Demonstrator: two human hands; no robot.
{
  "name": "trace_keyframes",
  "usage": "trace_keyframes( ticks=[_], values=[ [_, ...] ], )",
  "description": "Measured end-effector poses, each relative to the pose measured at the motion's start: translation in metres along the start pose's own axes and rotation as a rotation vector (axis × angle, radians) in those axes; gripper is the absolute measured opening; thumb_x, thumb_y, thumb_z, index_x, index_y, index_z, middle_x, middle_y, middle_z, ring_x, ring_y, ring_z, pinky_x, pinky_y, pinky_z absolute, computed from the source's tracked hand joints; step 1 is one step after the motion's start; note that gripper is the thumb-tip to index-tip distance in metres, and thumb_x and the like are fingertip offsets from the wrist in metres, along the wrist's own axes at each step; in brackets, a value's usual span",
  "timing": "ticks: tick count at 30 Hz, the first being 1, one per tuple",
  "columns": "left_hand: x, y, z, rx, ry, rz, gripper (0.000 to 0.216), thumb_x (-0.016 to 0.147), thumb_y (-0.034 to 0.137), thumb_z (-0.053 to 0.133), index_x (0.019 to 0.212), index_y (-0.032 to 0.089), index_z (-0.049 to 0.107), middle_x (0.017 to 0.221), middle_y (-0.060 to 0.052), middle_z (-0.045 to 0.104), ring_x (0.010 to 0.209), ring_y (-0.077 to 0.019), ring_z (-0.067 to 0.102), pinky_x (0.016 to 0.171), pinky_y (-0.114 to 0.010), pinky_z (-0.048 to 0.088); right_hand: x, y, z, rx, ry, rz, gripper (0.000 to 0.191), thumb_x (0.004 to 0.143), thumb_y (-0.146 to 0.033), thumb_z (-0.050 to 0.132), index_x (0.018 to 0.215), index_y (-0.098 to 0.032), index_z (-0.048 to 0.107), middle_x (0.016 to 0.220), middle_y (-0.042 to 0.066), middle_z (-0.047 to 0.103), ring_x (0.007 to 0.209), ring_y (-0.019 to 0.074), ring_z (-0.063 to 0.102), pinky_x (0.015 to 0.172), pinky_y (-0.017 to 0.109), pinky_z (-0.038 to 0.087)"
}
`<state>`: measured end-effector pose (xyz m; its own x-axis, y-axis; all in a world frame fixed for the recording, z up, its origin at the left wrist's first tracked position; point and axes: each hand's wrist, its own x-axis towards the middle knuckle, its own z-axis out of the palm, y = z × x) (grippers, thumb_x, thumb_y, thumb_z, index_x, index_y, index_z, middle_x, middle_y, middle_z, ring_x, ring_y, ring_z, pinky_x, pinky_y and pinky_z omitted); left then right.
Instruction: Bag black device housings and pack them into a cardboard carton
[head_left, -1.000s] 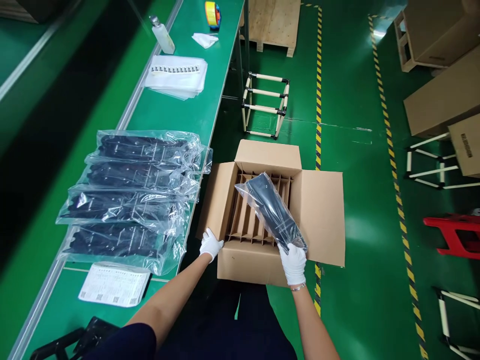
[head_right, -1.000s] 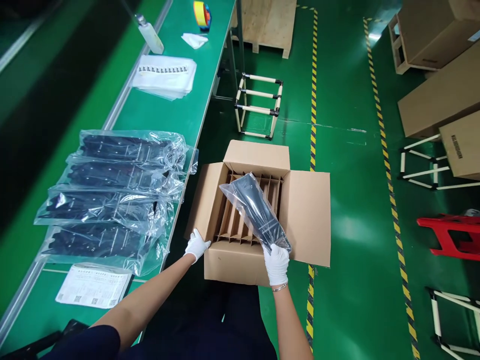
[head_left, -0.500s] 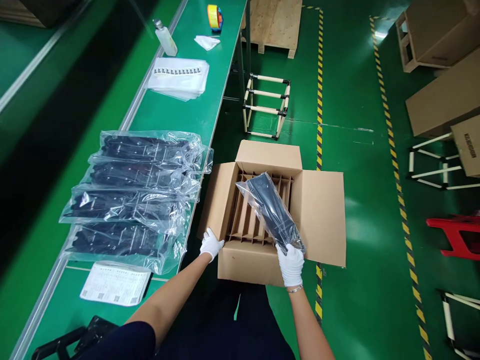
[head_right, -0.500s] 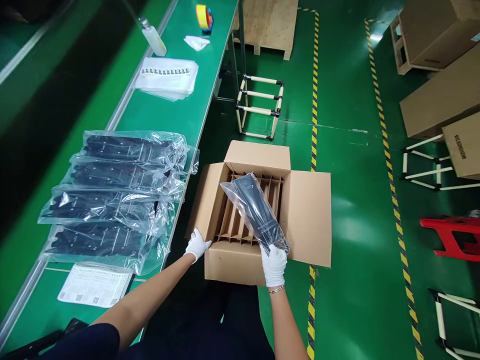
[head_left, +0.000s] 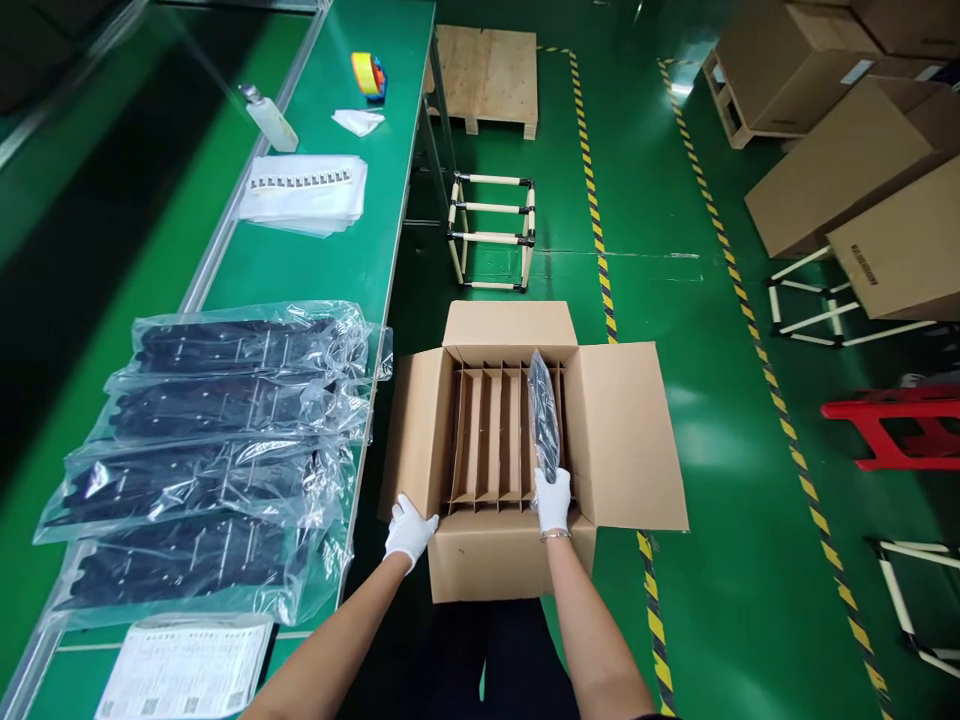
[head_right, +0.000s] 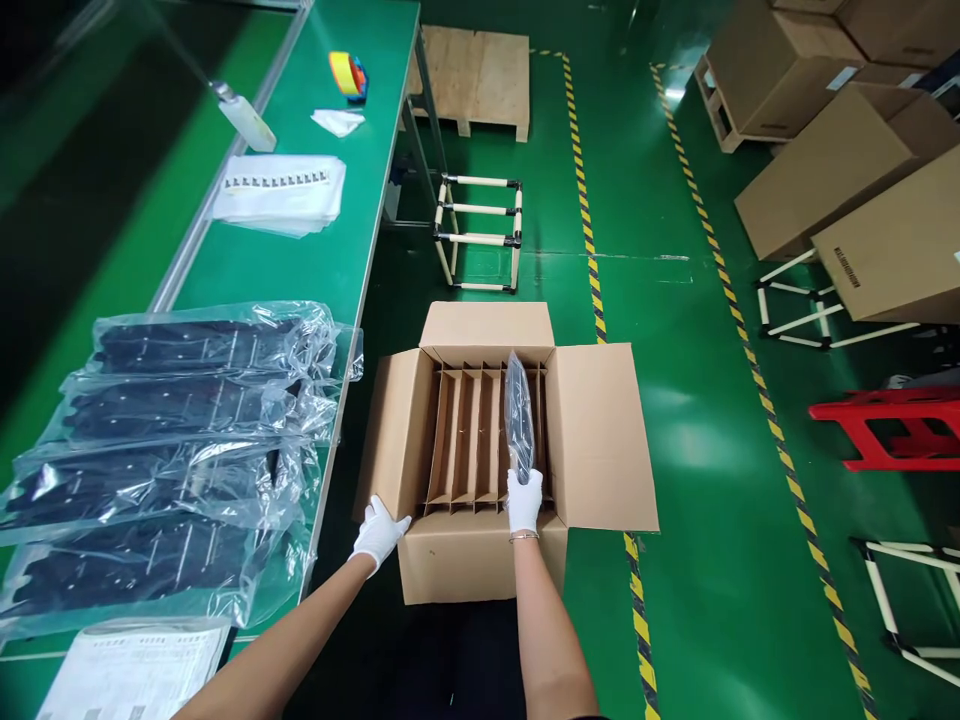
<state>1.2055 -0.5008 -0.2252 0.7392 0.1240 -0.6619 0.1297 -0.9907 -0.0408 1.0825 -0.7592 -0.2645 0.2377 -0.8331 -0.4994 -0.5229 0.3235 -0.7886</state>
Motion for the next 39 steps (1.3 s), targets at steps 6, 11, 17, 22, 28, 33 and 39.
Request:
trace_keyframes(
  ticks=[6,11,17,22,28,33,39],
  values=[
    [0.0,0.0,0.0,-0.002,-0.03,0.011,0.097,0.091,0.045,0.059,0.16,-0.001,0.009,0.159,-0.03,0.031,0.14,-0.0433,0.045,0.111,-0.046,0.044,0.007,0.005,-0.019,0.138,-0.056,0.026,0.046,0.066,-0.058,0.072,0.087,-0.019,0.06,0.078,0.002,0.069,0.07,0.0178,0.062,0.064,0.03,0.051],
    [0.0,0.0,0.0,0.003,-0.007,0.009,0.094,0.09,0.044,0.06,0.16,0.001,0.013,0.159,-0.031,0.032,0.139,-0.0415,0.049,0.109,-0.047,0.045,0.024,0.001,-0.031,0.174,-0.069,0.04,0.047,0.064,-0.058,0.072,0.088,-0.019,0.061,0.074,0.0,0.068,0.065,0.0157,0.061,0.061,0.028,0.051],
    [-0.003,0.002,-0.001,-0.007,-0.01,0.012,0.096,0.09,0.042,0.061,0.16,0.0,0.011,0.16,-0.031,0.031,0.14,-0.0413,0.047,0.11,-0.046,0.045,0.026,-0.008,-0.041,0.132,-0.079,0.078,0.043,0.058,-0.052,0.076,0.08,-0.02,0.058,0.056,-0.005,0.059,0.047,0.0134,0.051,0.047,0.027,0.041],
    [-0.007,0.006,-0.008,0.01,-0.035,-0.003,0.095,0.091,0.042,0.06,0.16,0.0,0.011,0.161,-0.03,0.03,0.142,-0.0406,0.046,0.112,-0.044,0.043,0.018,-0.028,-0.047,0.146,-0.091,0.056,0.042,0.057,-0.049,0.079,0.08,-0.02,0.058,0.061,-0.004,0.061,0.052,0.0134,0.054,0.05,0.026,0.044],
    [-0.023,0.014,-0.045,-0.055,0.053,0.094,0.098,0.086,0.048,0.063,0.157,-0.005,0.02,0.16,-0.033,0.031,0.148,-0.0451,0.035,0.117,-0.052,0.036,-0.029,-0.064,-0.105,0.318,-0.311,0.07,0.042,0.067,-0.047,0.08,0.097,-0.022,0.065,0.088,0.001,0.074,0.074,0.0165,0.069,0.072,0.031,0.058],
    [-0.066,0.057,-0.116,-0.538,0.151,0.44,0.086,0.094,0.05,0.054,0.163,0.01,0.019,0.168,-0.018,0.027,0.157,-0.0304,0.023,0.128,-0.045,0.023,-0.067,-0.084,-0.15,0.511,-0.586,0.269,0.042,0.059,-0.045,0.09,0.092,-0.025,0.073,0.085,0.003,0.077,0.074,0.0204,0.073,0.072,0.033,0.062],
    [-0.113,0.105,-0.197,-1.166,-0.132,0.94,0.078,0.094,0.067,0.051,0.157,0.023,0.041,0.161,-0.007,0.045,0.155,-0.0288,0.029,0.129,-0.042,0.025,-0.111,-0.106,-0.147,0.468,-0.846,0.399,0.034,0.058,-0.044,0.09,0.079,-0.023,0.074,0.065,0.001,0.071,0.055,0.0177,0.064,0.059,0.032,0.058]
  ],
)
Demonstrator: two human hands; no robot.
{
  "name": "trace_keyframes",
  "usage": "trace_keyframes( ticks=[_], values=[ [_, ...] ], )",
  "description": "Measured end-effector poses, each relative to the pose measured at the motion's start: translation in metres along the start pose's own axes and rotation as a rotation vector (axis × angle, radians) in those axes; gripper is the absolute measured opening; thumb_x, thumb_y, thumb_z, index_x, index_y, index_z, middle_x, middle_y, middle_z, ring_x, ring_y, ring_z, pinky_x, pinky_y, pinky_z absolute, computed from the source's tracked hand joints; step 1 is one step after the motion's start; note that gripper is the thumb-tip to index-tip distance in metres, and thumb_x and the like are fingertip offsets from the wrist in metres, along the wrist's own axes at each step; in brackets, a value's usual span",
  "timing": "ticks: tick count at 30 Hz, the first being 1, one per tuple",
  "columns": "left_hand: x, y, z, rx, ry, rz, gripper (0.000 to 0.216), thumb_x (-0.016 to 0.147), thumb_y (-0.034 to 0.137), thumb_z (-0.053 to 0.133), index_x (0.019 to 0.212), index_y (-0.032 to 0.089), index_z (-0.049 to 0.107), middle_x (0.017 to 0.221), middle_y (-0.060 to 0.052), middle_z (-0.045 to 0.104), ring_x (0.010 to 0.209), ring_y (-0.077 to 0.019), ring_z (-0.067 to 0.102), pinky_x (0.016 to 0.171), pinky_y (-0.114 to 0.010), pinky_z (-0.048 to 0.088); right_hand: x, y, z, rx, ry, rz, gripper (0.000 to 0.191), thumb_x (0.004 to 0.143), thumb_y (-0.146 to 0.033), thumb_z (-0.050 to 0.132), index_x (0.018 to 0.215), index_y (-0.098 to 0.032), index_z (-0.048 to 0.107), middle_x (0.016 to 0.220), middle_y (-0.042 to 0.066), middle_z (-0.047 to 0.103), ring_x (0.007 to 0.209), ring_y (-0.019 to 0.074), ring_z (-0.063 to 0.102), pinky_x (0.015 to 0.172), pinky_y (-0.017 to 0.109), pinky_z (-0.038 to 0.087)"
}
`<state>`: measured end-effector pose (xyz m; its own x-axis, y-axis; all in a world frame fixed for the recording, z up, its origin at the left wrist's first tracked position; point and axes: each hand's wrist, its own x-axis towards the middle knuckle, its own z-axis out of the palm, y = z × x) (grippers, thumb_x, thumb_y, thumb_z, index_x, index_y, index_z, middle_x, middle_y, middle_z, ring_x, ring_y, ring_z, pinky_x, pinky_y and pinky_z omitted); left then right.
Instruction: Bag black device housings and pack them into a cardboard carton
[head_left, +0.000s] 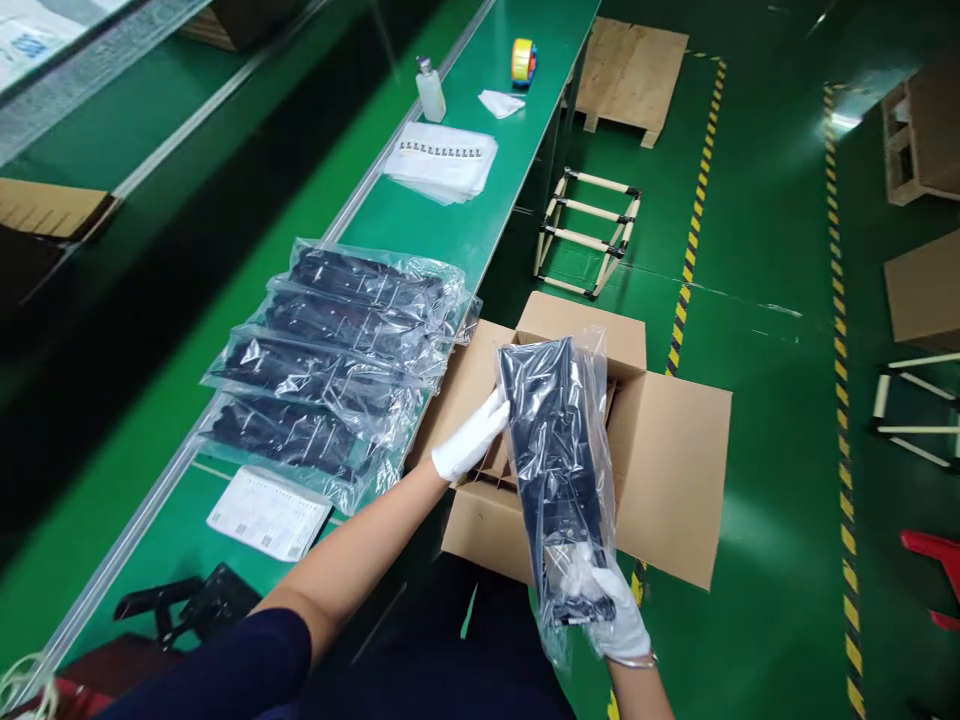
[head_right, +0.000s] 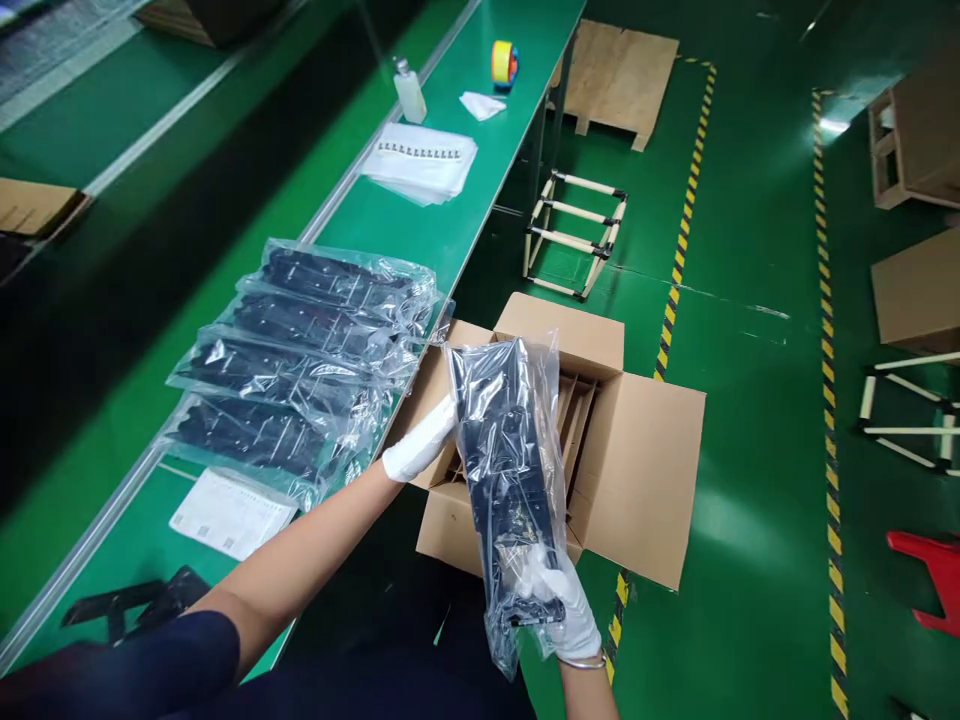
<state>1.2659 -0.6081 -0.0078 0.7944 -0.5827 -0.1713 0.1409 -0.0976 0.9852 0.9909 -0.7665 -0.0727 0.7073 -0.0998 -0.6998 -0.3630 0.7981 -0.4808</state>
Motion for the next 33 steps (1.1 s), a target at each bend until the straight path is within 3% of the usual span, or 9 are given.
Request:
trace_keyframes(
  ticks=[3,6,13,18,21,27,33],
  values=[
    [-0.002,0.017,0.005,-0.068,0.037,0.017,0.078,0.09,0.069,0.057,0.151,0.021,0.05,0.157,-0.009,0.05,0.151,-0.0313,0.038,0.129,-0.048,0.025,-0.01,0.003,0.022,0.008,-0.05,0.02,0.035,0.06,-0.045,0.089,0.084,-0.024,0.074,0.068,0.002,0.071,0.06,0.0191,0.065,0.063,0.033,0.059],
    [-0.009,0.018,0.006,-0.054,0.111,0.001,0.075,0.091,0.068,0.056,0.148,0.019,0.054,0.155,-0.008,0.053,0.151,-0.0311,0.037,0.129,-0.048,0.023,-0.018,0.003,0.033,0.03,-0.046,0.068,0.039,0.058,-0.048,0.089,0.086,-0.024,0.075,0.078,0.004,0.075,0.068,0.02,0.069,0.07,0.034,0.06],
    [-0.021,0.02,0.003,0.001,0.204,0.061,0.065,0.097,0.059,0.05,0.149,0.021,0.052,0.159,-0.005,0.048,0.154,-0.0262,0.033,0.131,-0.043,0.018,-0.032,-0.004,0.033,-0.034,-0.046,0.09,0.031,0.064,-0.046,0.083,0.078,-0.022,0.07,0.058,-0.001,0.066,0.052,0.0155,0.061,0.059,0.03,0.058],
    [-0.022,0.015,-0.001,0.039,0.291,0.021,0.058,0.1,0.054,0.048,0.147,0.022,0.055,0.159,-0.004,0.048,0.153,-0.0244,0.034,0.13,-0.04,0.02,-0.045,-0.012,0.037,0.069,0.094,0.233,0.032,0.06,-0.036,0.083,0.087,-0.022,0.072,0.078,0.001,0.077,0.069,0.0192,0.072,0.069,0.032,0.062],
    [-0.02,0.009,-0.002,0.005,0.301,0.044,0.058,0.099,0.055,0.049,0.145,0.021,0.057,0.158,-0.004,0.05,0.151,-0.0253,0.037,0.129,-0.041,0.023,-0.053,-0.02,0.044,0.088,0.096,0.254,0.03,0.063,-0.034,0.08,0.089,-0.022,0.071,0.076,-0.001,0.076,0.069,0.0181,0.071,0.068,0.03,0.062],
    [-0.019,0.009,-0.002,-0.014,0.287,0.13,0.066,0.098,0.063,0.048,0.148,0.02,0.054,0.158,-0.007,0.049,0.15,-0.0256,0.04,0.127,-0.04,0.027,-0.067,-0.035,0.058,0.009,0.015,0.177,0.018,0.073,-0.035,0.076,0.078,-0.023,0.064,0.056,-0.005,0.061,0.05,0.0135,0.058,0.057,0.027,0.058],
    [-0.016,0.009,0.003,-0.024,0.246,0.078,0.07,0.098,0.066,0.046,0.149,0.019,0.052,0.157,-0.008,0.05,0.15,-0.028,0.04,0.127,-0.045,0.027,-0.075,-0.042,0.06,-0.01,0.032,0.118,0.023,0.069,-0.038,0.078,0.083,-0.024,0.067,0.066,-0.001,0.068,0.061,0.0175,0.065,0.062,0.032,0.061]
  ],
)
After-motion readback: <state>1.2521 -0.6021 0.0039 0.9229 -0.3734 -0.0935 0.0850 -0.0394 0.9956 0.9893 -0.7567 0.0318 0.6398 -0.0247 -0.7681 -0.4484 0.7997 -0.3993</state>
